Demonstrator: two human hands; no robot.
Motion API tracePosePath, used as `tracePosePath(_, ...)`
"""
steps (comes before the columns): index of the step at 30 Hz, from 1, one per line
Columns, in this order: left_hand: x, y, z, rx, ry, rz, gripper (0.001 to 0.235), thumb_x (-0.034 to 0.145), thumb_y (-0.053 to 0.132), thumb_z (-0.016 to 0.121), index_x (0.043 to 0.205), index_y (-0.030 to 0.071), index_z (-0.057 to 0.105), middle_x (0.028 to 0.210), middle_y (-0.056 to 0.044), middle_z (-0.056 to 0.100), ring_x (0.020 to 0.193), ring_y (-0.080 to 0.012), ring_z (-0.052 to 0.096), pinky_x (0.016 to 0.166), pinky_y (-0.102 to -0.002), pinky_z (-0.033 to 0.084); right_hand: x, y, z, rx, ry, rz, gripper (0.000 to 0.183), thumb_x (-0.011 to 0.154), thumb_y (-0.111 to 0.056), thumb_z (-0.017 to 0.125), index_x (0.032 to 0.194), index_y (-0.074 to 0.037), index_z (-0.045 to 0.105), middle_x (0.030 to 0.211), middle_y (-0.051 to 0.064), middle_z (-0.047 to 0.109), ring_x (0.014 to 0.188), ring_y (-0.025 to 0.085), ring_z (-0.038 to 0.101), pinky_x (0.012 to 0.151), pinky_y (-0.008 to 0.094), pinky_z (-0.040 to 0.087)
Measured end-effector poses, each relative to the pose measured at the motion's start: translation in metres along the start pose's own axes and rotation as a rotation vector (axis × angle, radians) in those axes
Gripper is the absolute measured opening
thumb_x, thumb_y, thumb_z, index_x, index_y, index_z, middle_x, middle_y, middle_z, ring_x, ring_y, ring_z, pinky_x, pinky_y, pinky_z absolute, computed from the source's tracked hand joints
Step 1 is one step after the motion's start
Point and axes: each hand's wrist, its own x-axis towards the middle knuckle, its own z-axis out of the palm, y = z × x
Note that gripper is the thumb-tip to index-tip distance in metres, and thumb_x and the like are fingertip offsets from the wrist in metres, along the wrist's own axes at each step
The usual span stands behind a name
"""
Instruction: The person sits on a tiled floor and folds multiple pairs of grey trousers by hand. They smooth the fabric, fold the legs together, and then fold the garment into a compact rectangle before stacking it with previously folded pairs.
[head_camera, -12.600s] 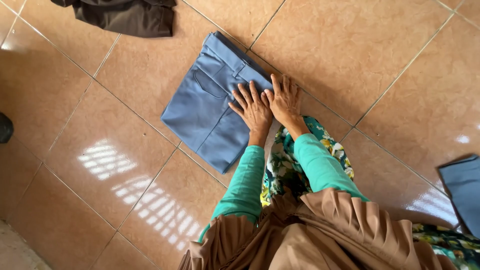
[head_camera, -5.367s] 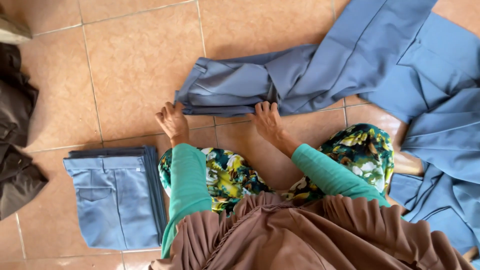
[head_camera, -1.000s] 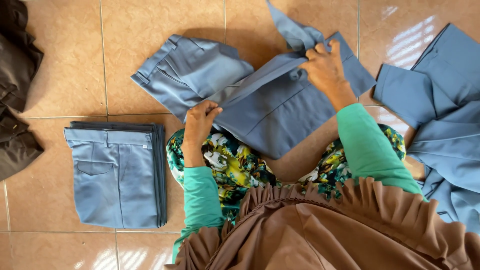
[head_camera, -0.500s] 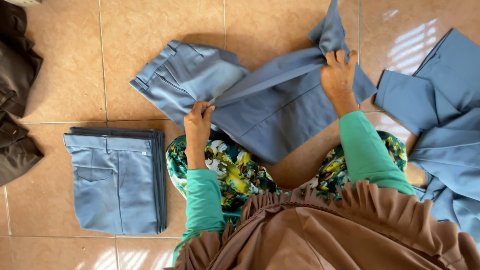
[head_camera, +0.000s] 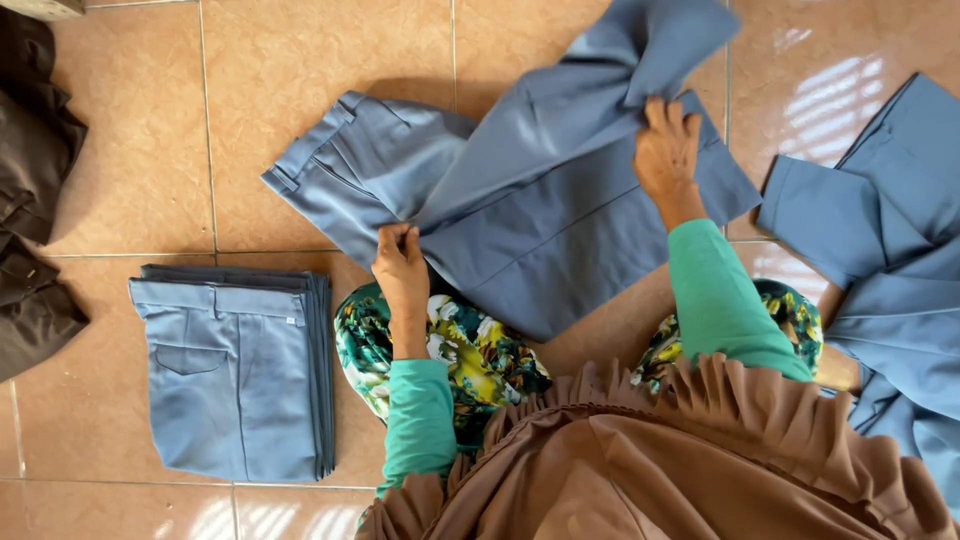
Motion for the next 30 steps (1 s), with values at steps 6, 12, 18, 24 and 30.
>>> tracePosePath(6, -0.001, -0.001, -0.014, 0.16, -0.191, 0.074, 0.036, 0.085, 0.025, 0.088, 0.105, 0.006, 0.066, 0.092, -0.015, 0.074, 0.086, -0.0345, 0.074, 0.075, -0.043, 0.062, -0.018, 0.001, 0.023, -0.073, -0.016, -0.184, 0.021, 0.096, -0.017, 0.067, 0.075, -0.016, 0.07, 0.117, -0.005, 0.05, 0.106, 0.022, 0.042, 0.094, 0.044, 0.033)
tracePosePath(12, -0.004, -0.036, -0.002, 0.434, -0.524, -0.038, 0.027, 0.076, 0.033, 0.089, 0.095, 0.022, 0.072, 0.091, 0.0, 0.071, 0.086, -0.0309, 0.075, 0.076, -0.047, 0.062, -0.049, 0.03, -0.002, -0.009, 0.152, -0.475, 0.012, 0.074, -0.017, 0.071, 0.064, -0.017, 0.065, 0.089, 0.001, 0.054, 0.097, 0.025, 0.05, 0.103, 0.052, 0.039)
tracePosePath(18, -0.001, -0.043, 0.053, 0.171, -0.338, -0.124, 0.026, 0.093, 0.033, 0.072, 0.106, 0.016, 0.056, 0.098, -0.014, 0.067, 0.083, -0.0425, 0.073, 0.079, -0.059, 0.059, -0.148, 0.07, 0.004, 0.346, 0.233, -0.018, 0.02, 0.067, -0.017, 0.073, 0.084, -0.007, 0.076, 0.101, 0.009, 0.063, 0.094, 0.027, 0.067, 0.085, 0.036, 0.056)
tracePosePath(24, 0.011, 0.026, 0.096, -0.905, -0.287, -0.647, 0.031, 0.099, 0.013, 0.054, 0.123, -0.004, 0.044, 0.129, -0.036, 0.043, 0.097, -0.0524, 0.071, 0.085, -0.053, 0.064, -0.176, 0.067, -0.085, 0.512, 0.105, 0.146, 0.013, 0.098, -0.013, 0.076, 0.102, -0.006, 0.066, 0.097, 0.009, 0.057, 0.065, 0.031, 0.064, 0.058, 0.038, 0.057)
tracePosePath(30, 0.076, -0.015, 0.157, -0.9, 0.131, -0.201, 0.016, 0.103, 0.018, 0.056, 0.111, 0.007, 0.048, 0.114, -0.023, 0.053, 0.103, -0.0326, 0.062, 0.092, -0.045, 0.061, -0.119, 0.063, -0.124, 0.254, 0.353, -0.099, 0.02, 0.093, -0.004, 0.066, 0.111, -0.012, 0.068, 0.101, 0.01, 0.058, 0.079, 0.029, 0.067, 0.069, 0.036, 0.058)
